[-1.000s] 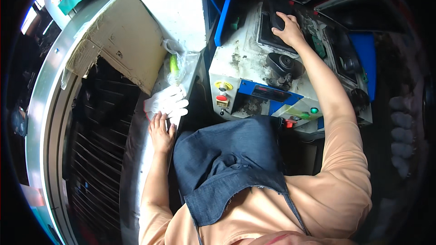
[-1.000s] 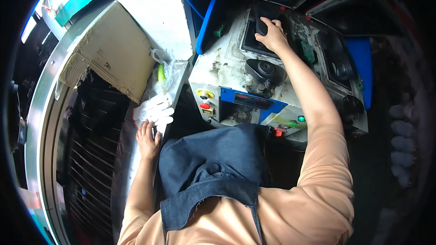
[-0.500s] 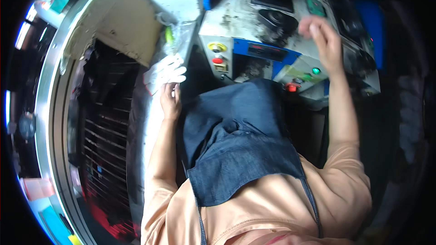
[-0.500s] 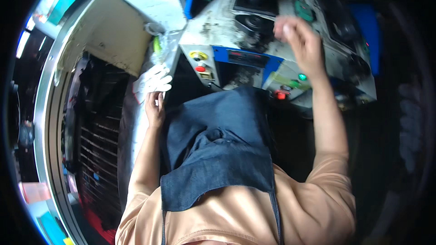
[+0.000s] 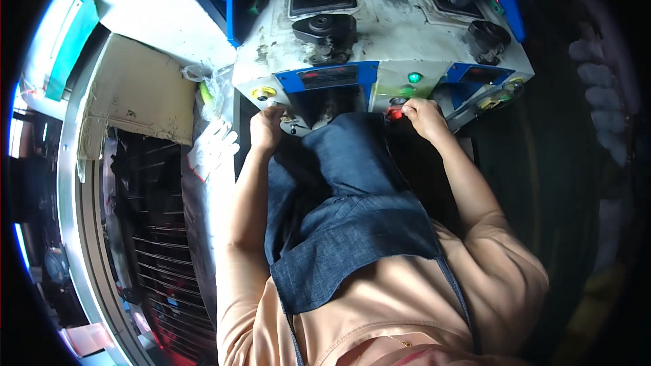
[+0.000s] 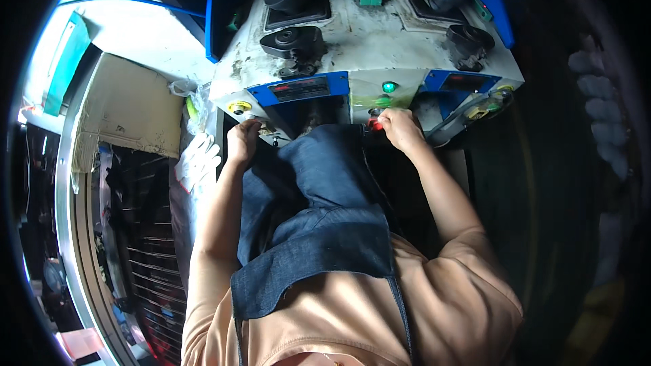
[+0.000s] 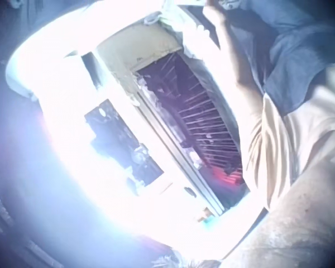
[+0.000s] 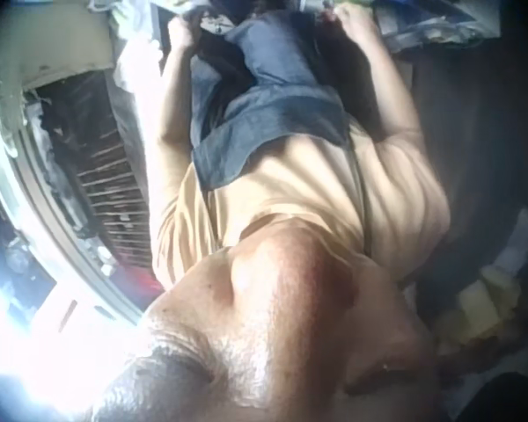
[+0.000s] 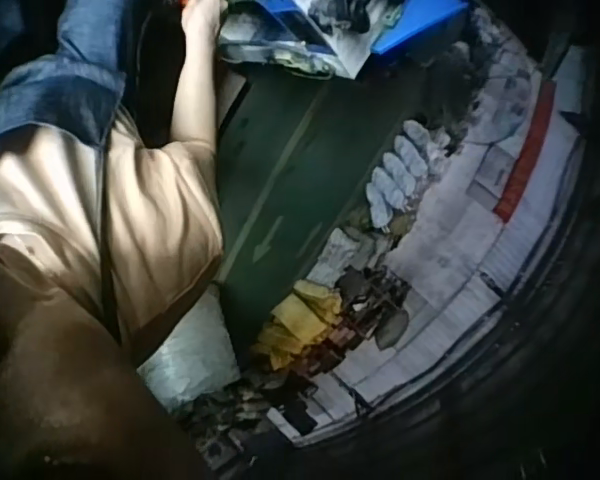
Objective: The person polishes black leather shoes using a machine with a rotating brush. They repeatedly pick up shoes from a conveyor belt, press them against the brush, and place them back on the belt. The person also briefly handles a cucumber in a plastic bag during the process.
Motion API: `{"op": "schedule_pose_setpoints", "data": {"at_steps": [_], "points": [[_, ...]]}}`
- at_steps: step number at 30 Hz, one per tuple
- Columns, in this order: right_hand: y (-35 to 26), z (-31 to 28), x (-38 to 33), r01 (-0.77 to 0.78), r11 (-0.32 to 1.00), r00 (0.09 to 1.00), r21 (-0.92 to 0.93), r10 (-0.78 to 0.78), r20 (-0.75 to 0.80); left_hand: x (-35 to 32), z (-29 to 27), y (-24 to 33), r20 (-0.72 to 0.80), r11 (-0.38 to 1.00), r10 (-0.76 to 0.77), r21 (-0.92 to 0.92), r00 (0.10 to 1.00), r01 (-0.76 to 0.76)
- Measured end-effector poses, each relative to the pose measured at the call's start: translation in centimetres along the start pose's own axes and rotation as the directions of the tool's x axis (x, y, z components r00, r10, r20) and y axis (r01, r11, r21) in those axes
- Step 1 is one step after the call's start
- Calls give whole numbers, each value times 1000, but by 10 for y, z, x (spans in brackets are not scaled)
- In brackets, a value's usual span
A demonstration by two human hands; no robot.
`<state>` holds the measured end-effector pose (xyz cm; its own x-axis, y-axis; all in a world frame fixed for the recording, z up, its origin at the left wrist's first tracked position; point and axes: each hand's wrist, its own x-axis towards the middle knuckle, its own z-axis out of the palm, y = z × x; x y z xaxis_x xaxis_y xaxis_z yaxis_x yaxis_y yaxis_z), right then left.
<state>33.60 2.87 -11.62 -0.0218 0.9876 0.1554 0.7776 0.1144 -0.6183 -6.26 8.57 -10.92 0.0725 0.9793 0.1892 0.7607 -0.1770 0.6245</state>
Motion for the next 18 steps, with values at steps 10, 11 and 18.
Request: {"op": "schedule_pose_setpoints", "data": {"at_steps": [10, 11, 18], "points": [[12, 22, 23, 35, 998, 985, 48, -26, -171, 4, 10, -13, -4, 998, -64, 22, 998, 64], [9, 18, 23, -4, 998, 993, 58, 10, -115, 5, 10, -12, -29, 1000, -5, 7, 1000, 5], [-28, -36, -5, -99, 966, 977, 240, 49, 206, -42, -26, -46, 66, 987, -161, 9, 985, 161]]}}
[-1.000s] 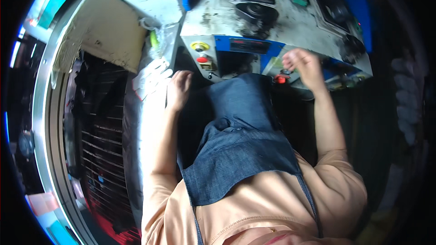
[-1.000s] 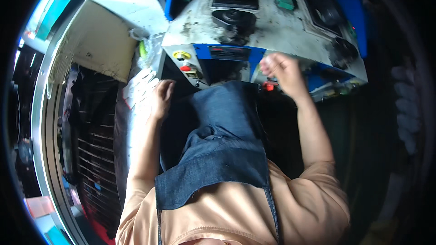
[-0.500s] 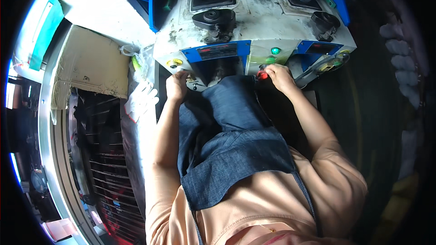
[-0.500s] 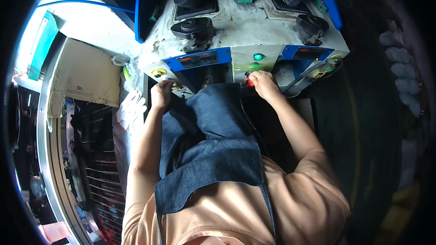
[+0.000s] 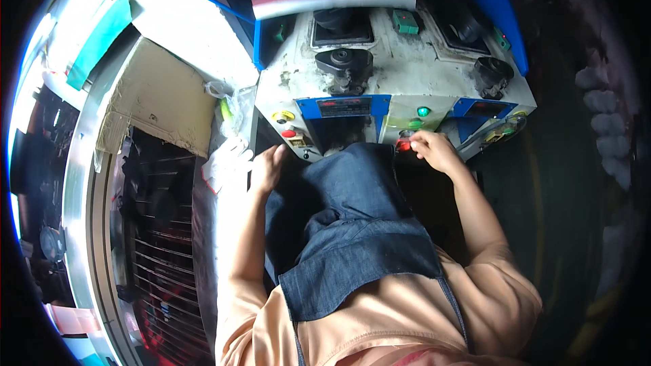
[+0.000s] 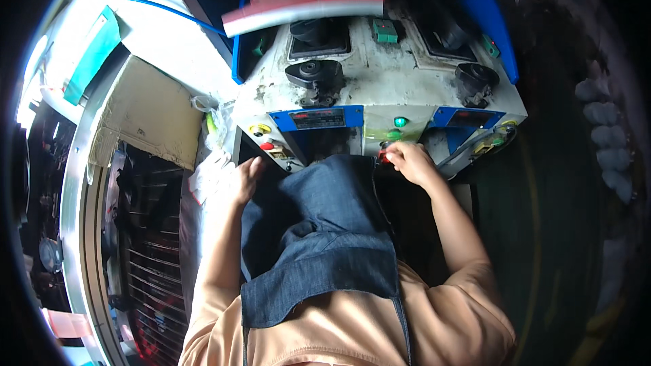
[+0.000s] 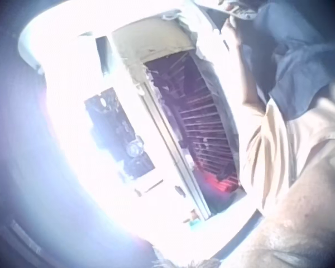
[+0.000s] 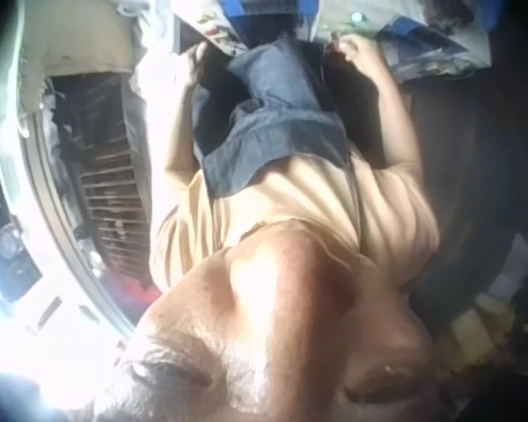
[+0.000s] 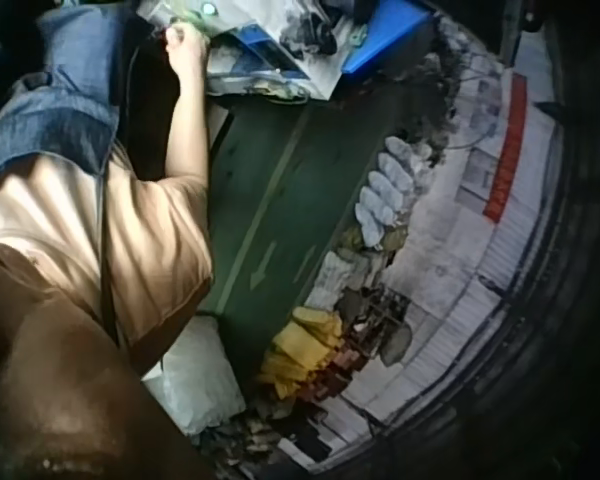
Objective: The person polishes black leather shoes using a machine with a rotating brush. They repeatedly pick up shoes from a conveyor belt, press them against the brush, and place them back on the belt. The person also briefly handles a cucumber in a plastic bag during the process.
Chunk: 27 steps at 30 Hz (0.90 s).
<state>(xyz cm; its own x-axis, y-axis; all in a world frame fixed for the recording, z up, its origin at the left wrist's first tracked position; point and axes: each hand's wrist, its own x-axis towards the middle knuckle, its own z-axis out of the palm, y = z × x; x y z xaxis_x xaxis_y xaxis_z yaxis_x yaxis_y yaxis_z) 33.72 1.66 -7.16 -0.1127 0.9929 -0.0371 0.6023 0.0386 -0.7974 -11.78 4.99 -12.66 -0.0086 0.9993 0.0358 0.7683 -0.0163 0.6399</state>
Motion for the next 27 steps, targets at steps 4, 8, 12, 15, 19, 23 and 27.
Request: {"op": "schedule_pose_setpoints", "data": {"at_steps": [4, 8, 12, 15, 19, 23, 27], "points": [[-36, -59, -26, 13, 998, 999, 63, -10, -48, -43, -40, -15, -240, 995, -96, -31, 966, 91], [-69, -133, 6, 207, 971, 909, -122, -237, -344, -77, -50, -89, -443, 984, -151, 20, 884, 178], [-63, -210, 92, 74, 836, 786, -543, -384, -485, -96, -33, -119, -508, 923, -179, 210, 843, 323], [-41, -248, 159, -259, 772, 873, -580, -70, -483, -93, -33, -107, -500, 884, -195, 282, 844, 372], [36, -296, 221, -384, 750, 867, -539, 93, -489, -74, -21, -123, -450, 878, -123, 367, 885, 308], [50, -282, 245, -312, 928, 834, -202, 166, -527, -84, -27, -103, -435, 845, -234, 351, 869, 403], [35, -272, 239, -185, 974, 792, 133, 228, -566, -93, -29, -110, -482, 850, -150, 383, 863, 362]]}}
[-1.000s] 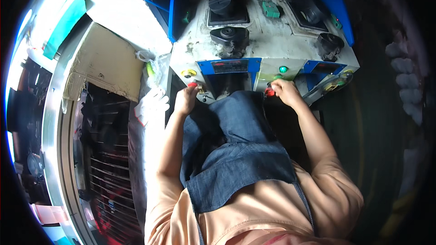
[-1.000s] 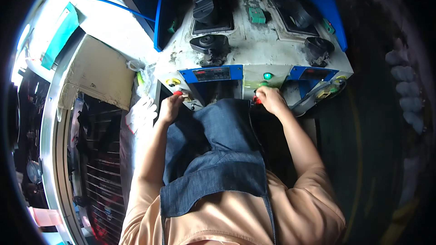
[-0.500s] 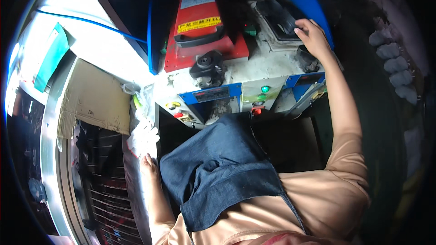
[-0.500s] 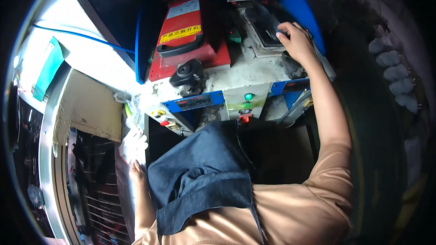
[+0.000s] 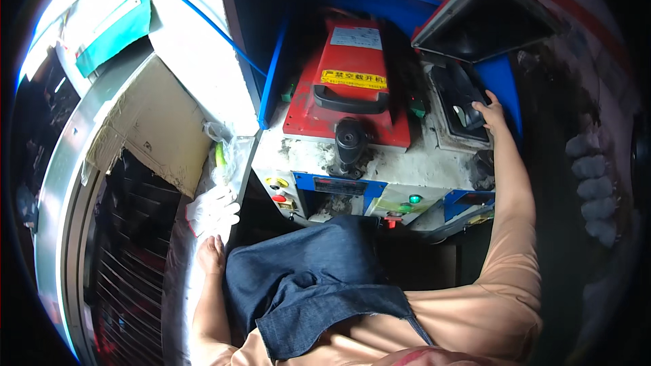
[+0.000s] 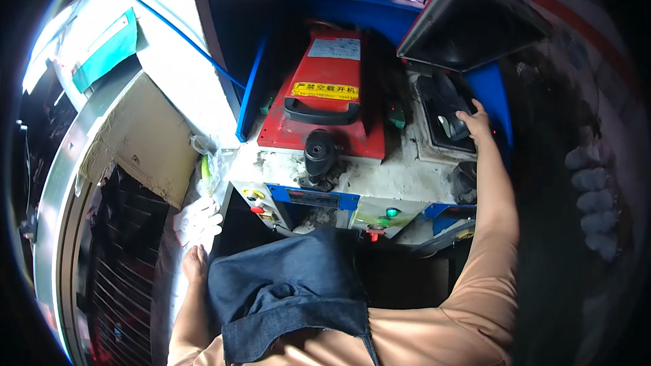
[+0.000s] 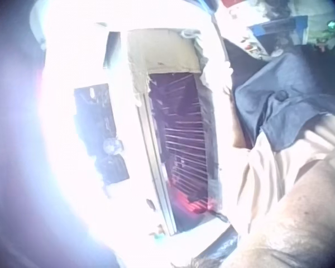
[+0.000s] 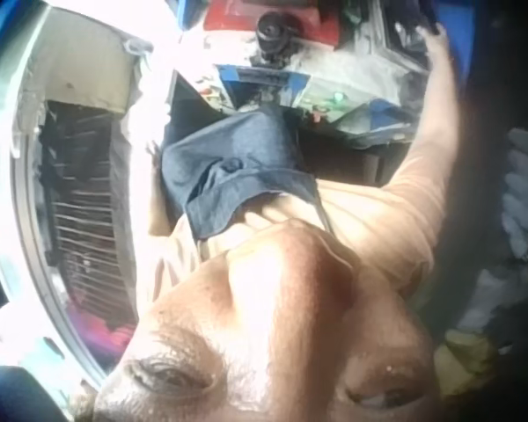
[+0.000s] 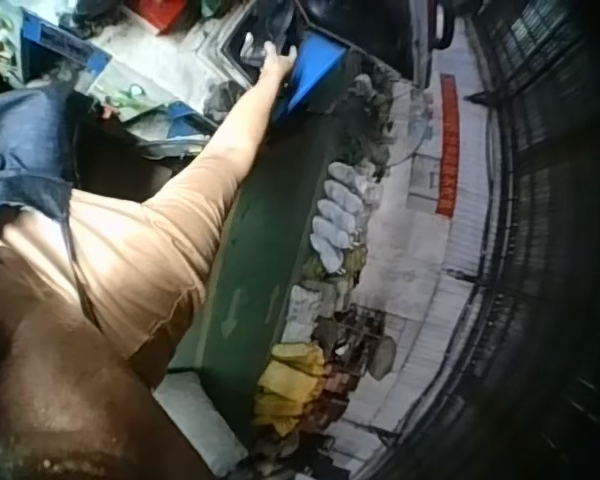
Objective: The person polishes black leather shoes using a machine with a rotating brush. They repeatedly pick up shoes from a conveyor belt, press them against the brush, and place them back on the belt. The person also briefly handles a cucumber in a plastic bag during the process.
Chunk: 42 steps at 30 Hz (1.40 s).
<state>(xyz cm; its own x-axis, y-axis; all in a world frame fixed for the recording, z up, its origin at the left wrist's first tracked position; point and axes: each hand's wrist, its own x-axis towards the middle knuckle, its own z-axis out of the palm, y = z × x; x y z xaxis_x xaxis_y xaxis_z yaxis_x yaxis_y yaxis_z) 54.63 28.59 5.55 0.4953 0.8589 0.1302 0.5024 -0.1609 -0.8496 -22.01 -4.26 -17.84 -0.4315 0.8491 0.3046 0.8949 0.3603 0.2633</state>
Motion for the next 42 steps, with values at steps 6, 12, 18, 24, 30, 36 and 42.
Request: {"op": "schedule_pose_setpoints", "data": {"at_steps": [6, 12, 18, 24, 30, 36, 42], "points": [[-39, -43, -59, -178, 904, 982, 390, 189, 11, -1, -6, 8, 14, 1000, -5, 3, 1000, 5], [-48, -67, -174, -212, 655, 973, 725, 71, 221, 20, 23, -20, 77, 432, -341, -872, 937, 229], [-71, -1, -304, -406, 307, 801, 861, -334, 497, -3, -105, 200, 141, 56, 480, -990, 866, 130], [-102, 109, -421, -467, 497, 564, 731, -469, 680, -43, -139, 245, 72, -508, 445, -801, 893, 317], [-138, 178, -488, 98, 747, 41, 658, -663, 747, -66, -192, 121, 333, -755, 91, -592, 939, 283], [-139, 211, -506, 286, 763, -177, 580, -552, 815, -132, -235, -45, 72, -351, -448, -931, 891, -101], [-92, 242, -471, 282, 866, -64, 413, -413, 909, -217, -255, -242, 142, -177, -925, -982, 353, -68]]}}
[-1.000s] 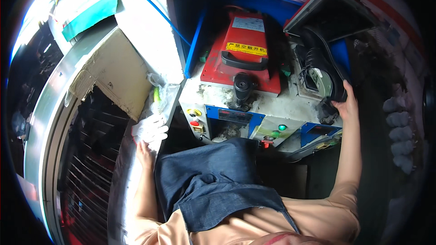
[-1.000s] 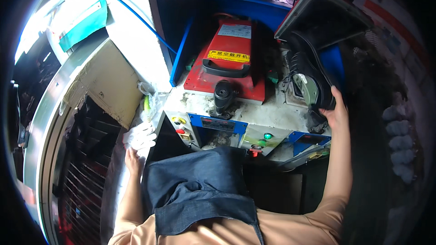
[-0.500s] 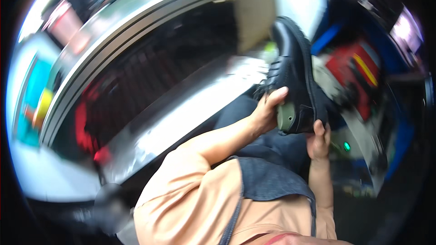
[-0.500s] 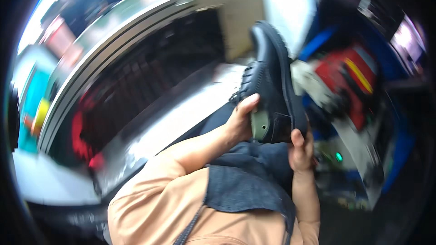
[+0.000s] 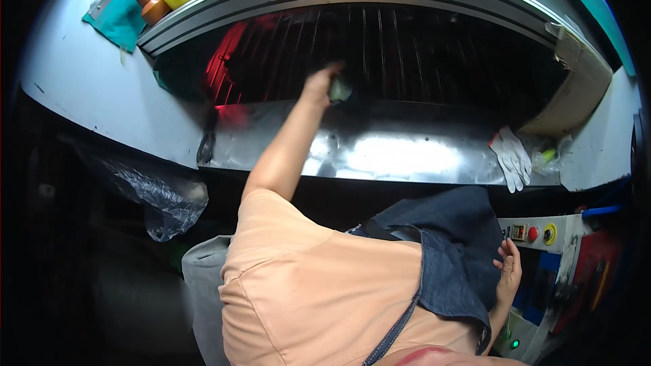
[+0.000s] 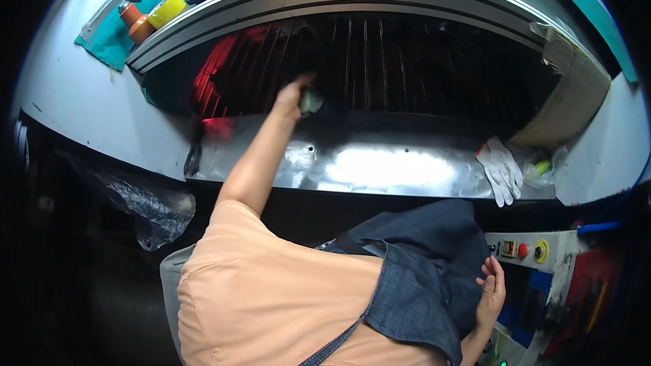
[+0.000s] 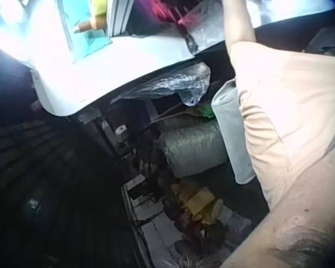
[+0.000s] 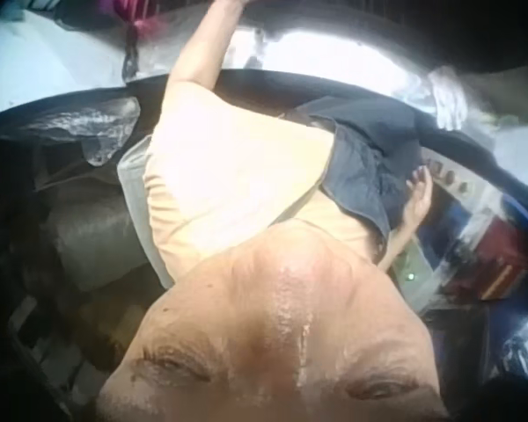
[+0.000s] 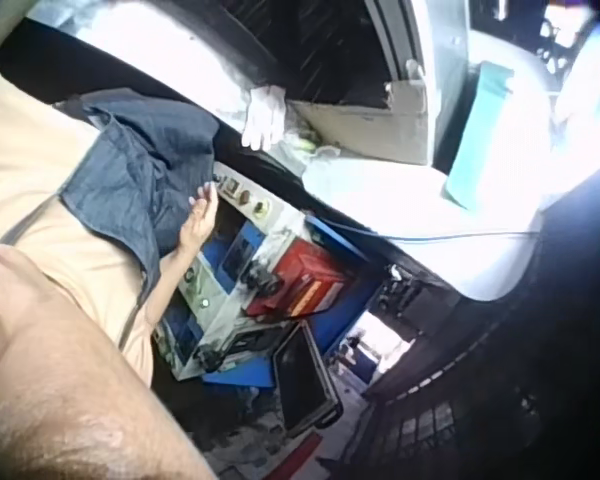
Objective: The person polishes black leather shoes using a machine with a rotating brush. They repeatedly pick up shoes from a conveyor belt, press them against the brush, and place them back on the belt. The person also briefly handles a cucumber in a plastic bag during the process.
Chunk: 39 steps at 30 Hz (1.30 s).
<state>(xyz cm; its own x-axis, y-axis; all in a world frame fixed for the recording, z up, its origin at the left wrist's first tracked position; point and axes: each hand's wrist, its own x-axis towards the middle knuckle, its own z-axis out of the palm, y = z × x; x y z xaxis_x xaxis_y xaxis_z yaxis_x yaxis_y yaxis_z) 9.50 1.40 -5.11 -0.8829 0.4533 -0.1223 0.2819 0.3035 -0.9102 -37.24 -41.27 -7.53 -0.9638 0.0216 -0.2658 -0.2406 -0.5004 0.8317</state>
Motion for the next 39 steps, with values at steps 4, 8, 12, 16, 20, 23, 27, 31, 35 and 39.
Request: {"op": "schedule_pose_setpoints", "data": {"at_steps": [4, 8, 12, 16, 20, 23, 27, 31, 35, 39], "points": [[12, -4, 1, -108, 994, 994, 7, 108, -34, 87, -94, 37, 30, 914, 211, 349, 977, -208], [1, 14, 6, -205, 978, 977, 27, 206, -54, 145, -142, 42, 173, 333, 546, 853, 820, -402], [-22, 25, 9, -18, 985, 999, -171, 13, -33, 161, -149, 30, 138, -17, 689, 985, 711, -174], [-71, 27, 4, 51, 975, 994, -216, -71, -89, 120, -106, 27, 201, -176, 916, 979, 346, -103], [-144, 17, 5, 326, 868, 925, -375, -374, -62, 86, -42, -13, 491, -303, 763, 846, 420, -439], [-207, 14, -3, 535, 682, 772, -498, -634, -38, 47, 1, -75, 583, 20, 596, 677, 553, -735], [-277, 25, -32, 695, 409, 533, -591, -845, 42, -41, 66, -126, 707, 215, 436, 519, 557, -827], [-300, 51, -74, 601, 481, 559, -639, -824, -95, -79, 80, -158, 808, 127, 354, 457, 471, -880], [-318, 51, -98, 510, 541, 640, -669, -758, -125, -87, 80, -184, 780, 135, 274, 548, 563, -826], [-319, 44, -108, 506, 542, 647, -671, -753, -120, -80, 77, -190, 764, 115, 265, 580, 588, -806]]}}
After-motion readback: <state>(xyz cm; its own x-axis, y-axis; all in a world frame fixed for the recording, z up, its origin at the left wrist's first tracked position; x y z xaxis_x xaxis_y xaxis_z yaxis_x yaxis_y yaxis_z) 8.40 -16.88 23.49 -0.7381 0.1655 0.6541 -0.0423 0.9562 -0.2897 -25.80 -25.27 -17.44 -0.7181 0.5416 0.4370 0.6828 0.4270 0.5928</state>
